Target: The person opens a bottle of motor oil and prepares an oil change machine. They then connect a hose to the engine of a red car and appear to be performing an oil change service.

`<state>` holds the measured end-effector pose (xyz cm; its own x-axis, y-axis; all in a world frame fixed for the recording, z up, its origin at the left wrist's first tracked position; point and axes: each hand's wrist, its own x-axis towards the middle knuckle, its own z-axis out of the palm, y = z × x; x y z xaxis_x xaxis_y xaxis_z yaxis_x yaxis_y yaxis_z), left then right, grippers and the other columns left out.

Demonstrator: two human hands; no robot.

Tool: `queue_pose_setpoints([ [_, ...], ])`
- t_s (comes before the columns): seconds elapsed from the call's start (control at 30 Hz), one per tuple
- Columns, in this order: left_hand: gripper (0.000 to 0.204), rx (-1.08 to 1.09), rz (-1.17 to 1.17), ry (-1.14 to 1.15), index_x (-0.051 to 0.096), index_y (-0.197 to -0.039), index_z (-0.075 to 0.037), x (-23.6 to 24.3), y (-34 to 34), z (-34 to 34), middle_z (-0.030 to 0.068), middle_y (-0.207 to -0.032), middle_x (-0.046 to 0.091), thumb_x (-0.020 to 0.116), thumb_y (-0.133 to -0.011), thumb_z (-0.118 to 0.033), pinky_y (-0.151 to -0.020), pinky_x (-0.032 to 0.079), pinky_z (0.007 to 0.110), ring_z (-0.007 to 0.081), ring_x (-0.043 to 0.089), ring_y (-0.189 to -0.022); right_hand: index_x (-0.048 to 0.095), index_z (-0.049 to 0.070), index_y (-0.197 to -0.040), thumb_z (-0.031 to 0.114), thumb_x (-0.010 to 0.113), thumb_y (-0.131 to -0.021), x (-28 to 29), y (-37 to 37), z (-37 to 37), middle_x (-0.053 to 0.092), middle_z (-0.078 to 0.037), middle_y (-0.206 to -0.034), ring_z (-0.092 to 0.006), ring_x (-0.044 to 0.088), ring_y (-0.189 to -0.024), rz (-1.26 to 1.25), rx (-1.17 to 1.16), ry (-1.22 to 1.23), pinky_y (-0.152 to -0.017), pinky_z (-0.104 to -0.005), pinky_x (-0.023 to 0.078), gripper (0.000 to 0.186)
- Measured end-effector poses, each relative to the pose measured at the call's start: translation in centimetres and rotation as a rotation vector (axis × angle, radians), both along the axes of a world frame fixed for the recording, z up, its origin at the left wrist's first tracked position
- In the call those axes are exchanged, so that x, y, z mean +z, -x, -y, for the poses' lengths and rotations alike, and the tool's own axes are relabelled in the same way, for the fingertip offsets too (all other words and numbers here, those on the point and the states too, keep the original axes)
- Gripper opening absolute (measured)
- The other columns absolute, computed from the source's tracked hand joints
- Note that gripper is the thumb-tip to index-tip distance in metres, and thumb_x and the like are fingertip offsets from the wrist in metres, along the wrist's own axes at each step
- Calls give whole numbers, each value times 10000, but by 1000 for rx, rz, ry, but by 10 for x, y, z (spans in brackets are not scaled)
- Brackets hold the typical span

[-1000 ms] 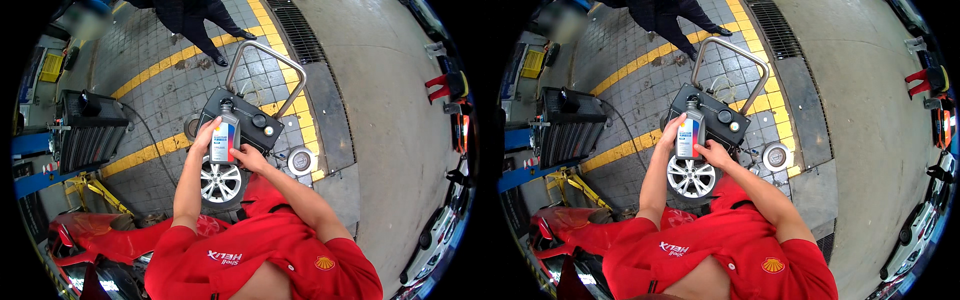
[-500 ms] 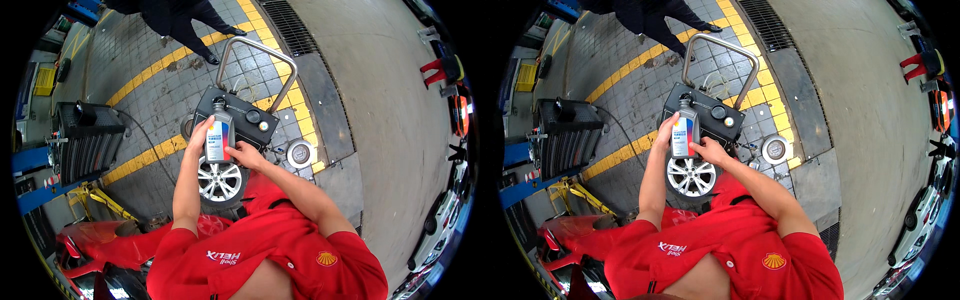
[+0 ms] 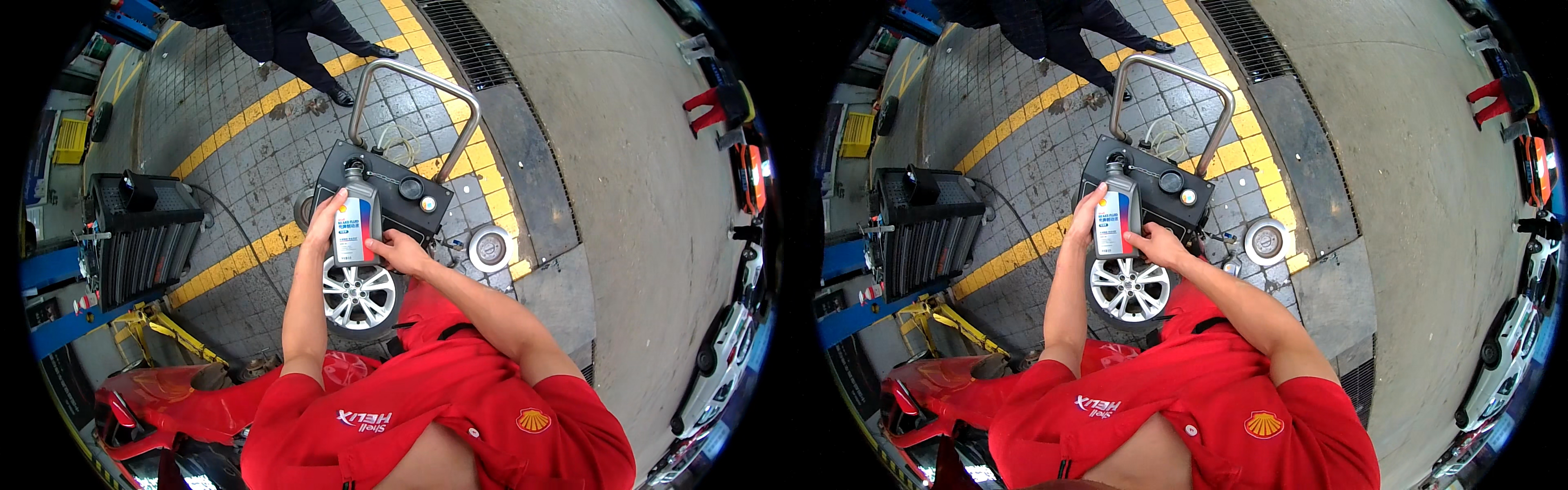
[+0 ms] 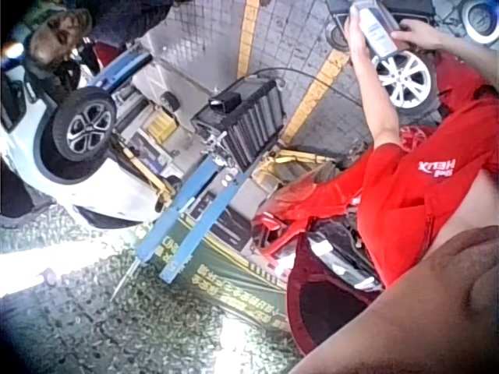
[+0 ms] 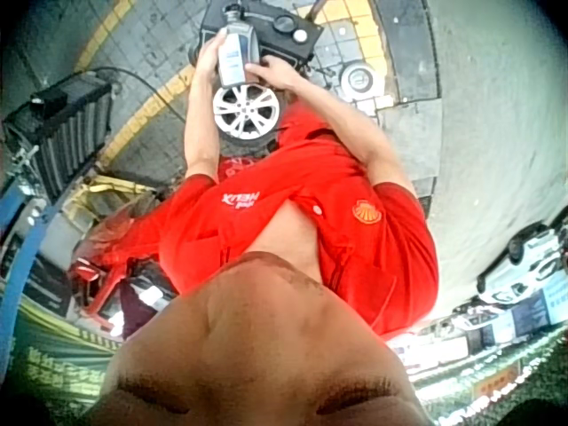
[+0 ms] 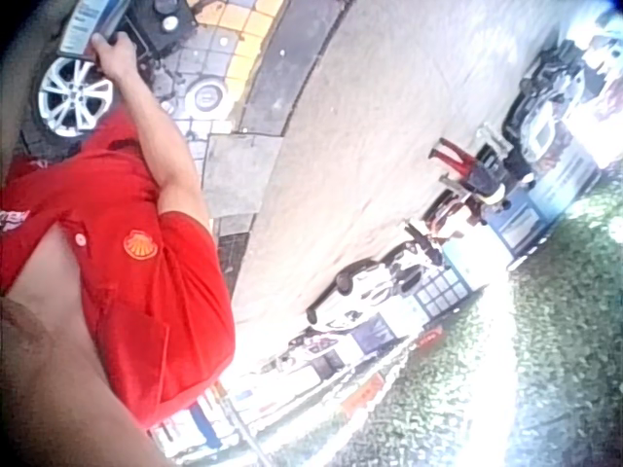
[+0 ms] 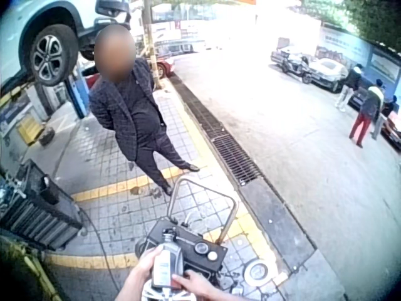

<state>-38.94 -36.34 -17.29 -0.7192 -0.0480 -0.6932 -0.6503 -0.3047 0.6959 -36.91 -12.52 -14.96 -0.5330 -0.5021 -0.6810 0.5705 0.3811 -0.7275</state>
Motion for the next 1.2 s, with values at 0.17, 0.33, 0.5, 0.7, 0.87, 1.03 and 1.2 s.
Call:
queue_pose_setpoints([
  [0.17, 606, -15, -5, 2, 678, -1246, 4, 6, 1, -1, 67, -1057, 750, 710, -998, -548, -815, 599, 315, 153, 732, -907, 635, -80, -1254, 533, 716, -1009, 2, -1, -1, 741, -140, -1035, -169, 722, -827, -7, -12, 9, -691, -300, 602, 665],
  [0.33, 589, -17, -11, -11, 679, -1251, -4, 11, 1, -3, 65, -1056, 750, 698, -1009, -541, -806, 606, 314, 152, 737, -899, 634, -82, -1259, 529, 717, -1009, -2, -2, 0, 741, -139, -1032, -167, 717, -820, -21, -16, -7, -689, -302, 602, 665],
  [0.5, 589, -17, -3, -16, 676, -1262, -9, 12, 1, -3, 65, -1066, 750, 700, -1008, -539, -811, 605, 316, 155, 737, -902, 644, -82, -1236, 547, 717, -1000, -5, -4, 0, 743, -144, -1023, -175, 718, -807, -29, -29, 2, -678, -312, 599, 675],
  [0.7, 569, 4, 6, 33, 693, -1234, -26, 7, 1, -3, 73, -1052, 764, 682, -1014, -551, -806, 610, 336, 169, 745, -888, 663, -80, -1191, 591, 714, -981, -11, -7, 2, 747, -155, -996, -195, 722, -778, -56, -57, 3, -666, -339, 595, 704],
  [0.87, 588, -1, -6, 49, 683, -1255, -19, 6, 1, -4, 75, -1076, 756, 698, -1004, -550, -838, 602, 338, 169, 736, -929, 658, -81, -1212, 572, 723, -983, -11, -7, 1, 748, -153, -1023, -193, 723, -808, -37, -57, 5, -667, -337, 594, 695],
  [1.03, 703, -53, -45, 73, 618, -1379, 19, -5, 0, 3, 93, -1170, 731, 749, -971, -537, -933, 570, 349, 186, 712, -1043, 618, -73, -1309, 479, 722, -1016, -17, -6, 1, 746, -142, -1085, -176, 718, -875, -18, -78, 58, -711, -308, 587, 633],
  [1.2, 781, 21, -201, 34, 524, -1484, 23, -9, -3, 7, 122, -1245, 709, 815, -929, -442, -970, 565, 366, 217, 703, -1108, 535, -53, -1462, 422, 743, -1016, -17, 2, -5, 719, -183, -1284, -222, 703, -1132, -148, -72, 94, -933, -351, 571, 683],
])
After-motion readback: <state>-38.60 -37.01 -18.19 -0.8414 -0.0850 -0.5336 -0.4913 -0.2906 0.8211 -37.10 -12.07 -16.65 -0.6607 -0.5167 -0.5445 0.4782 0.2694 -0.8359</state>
